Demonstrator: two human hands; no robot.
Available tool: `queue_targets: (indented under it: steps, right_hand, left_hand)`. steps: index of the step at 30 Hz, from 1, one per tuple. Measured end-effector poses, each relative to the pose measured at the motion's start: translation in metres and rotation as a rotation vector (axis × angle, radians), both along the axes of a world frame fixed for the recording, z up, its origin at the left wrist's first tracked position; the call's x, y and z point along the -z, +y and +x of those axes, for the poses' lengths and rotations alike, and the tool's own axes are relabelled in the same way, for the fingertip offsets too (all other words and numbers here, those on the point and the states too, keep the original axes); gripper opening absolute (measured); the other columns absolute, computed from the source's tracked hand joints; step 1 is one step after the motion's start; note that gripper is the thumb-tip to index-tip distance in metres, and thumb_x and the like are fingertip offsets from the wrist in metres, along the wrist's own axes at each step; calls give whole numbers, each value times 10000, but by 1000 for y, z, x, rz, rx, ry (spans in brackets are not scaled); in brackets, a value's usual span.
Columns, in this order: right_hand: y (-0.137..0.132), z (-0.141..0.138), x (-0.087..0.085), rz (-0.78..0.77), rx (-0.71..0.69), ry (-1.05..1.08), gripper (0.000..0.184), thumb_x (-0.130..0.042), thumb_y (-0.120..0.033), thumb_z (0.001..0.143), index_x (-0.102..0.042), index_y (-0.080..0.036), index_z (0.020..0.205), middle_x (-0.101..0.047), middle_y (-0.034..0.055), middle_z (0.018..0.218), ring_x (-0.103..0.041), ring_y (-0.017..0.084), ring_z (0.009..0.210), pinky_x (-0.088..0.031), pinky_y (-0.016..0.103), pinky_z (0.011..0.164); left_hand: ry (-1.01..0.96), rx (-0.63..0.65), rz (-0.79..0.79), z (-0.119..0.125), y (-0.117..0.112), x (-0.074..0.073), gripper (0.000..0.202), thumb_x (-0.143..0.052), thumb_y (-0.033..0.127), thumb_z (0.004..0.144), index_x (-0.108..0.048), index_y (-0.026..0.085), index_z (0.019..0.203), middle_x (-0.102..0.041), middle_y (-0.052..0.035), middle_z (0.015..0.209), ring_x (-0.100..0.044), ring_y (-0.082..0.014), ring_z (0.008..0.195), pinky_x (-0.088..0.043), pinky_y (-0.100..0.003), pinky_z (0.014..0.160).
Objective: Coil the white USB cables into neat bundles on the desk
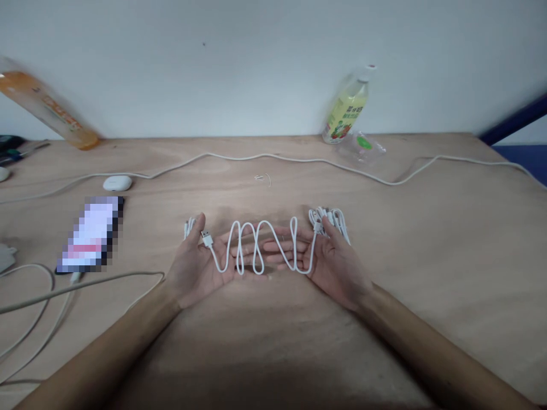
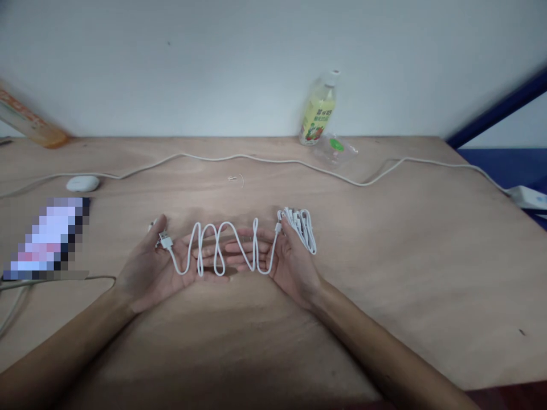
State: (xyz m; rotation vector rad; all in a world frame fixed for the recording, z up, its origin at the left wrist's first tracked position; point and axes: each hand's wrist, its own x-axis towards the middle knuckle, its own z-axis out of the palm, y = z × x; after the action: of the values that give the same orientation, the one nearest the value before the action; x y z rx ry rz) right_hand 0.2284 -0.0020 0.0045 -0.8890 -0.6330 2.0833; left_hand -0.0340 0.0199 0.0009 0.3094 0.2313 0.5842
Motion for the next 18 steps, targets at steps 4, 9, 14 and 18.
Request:
queue_targets:
  steps: [4,9,14,18]
  right_hand:
    - [0,0,1,11,-12,3,780,-262,-717,1110,-761,-138,1266,-824,226,1266,-813,340,1145,-555,552,1130]
    - [0,0,4,26,-5,3,787,-292,-740,1093,-760,-139,1290,-821,223,1277,-802,343,1174,-550,552,1138]
    - [0,1,4,33,-14,7,746,-361,-735,1084,-759,-139,1291,-815,222,1292,-792,350,1202,-549,565,1146]
    - [-1,0,4,24,3,7,642,-450,-671,1086,-761,-144,1280,-814,216,1299,-772,345,1250,-524,558,1182]
  left_hand:
    - [-12,8,4,0,1,1,911,-288,774,1080,-506,95,1646,-695,-276,1498,-657,-461,1397,-456,-614,1168]
    - [-25,13,0,0,0,1,920,-294,767,1082,-478,74,1658,-683,-285,1511,-660,-456,1393,-474,-591,1150]
    - [-5,9,-3,0,0,-1,888,-330,738,1087,-440,88,1681,-663,-283,1538,-671,-456,1376,-474,-587,1148]
    - [16,-6,9,0,1,-2,916,-308,773,1074,-483,85,1652,-661,-285,1536,-655,-468,1389,-440,-633,1176]
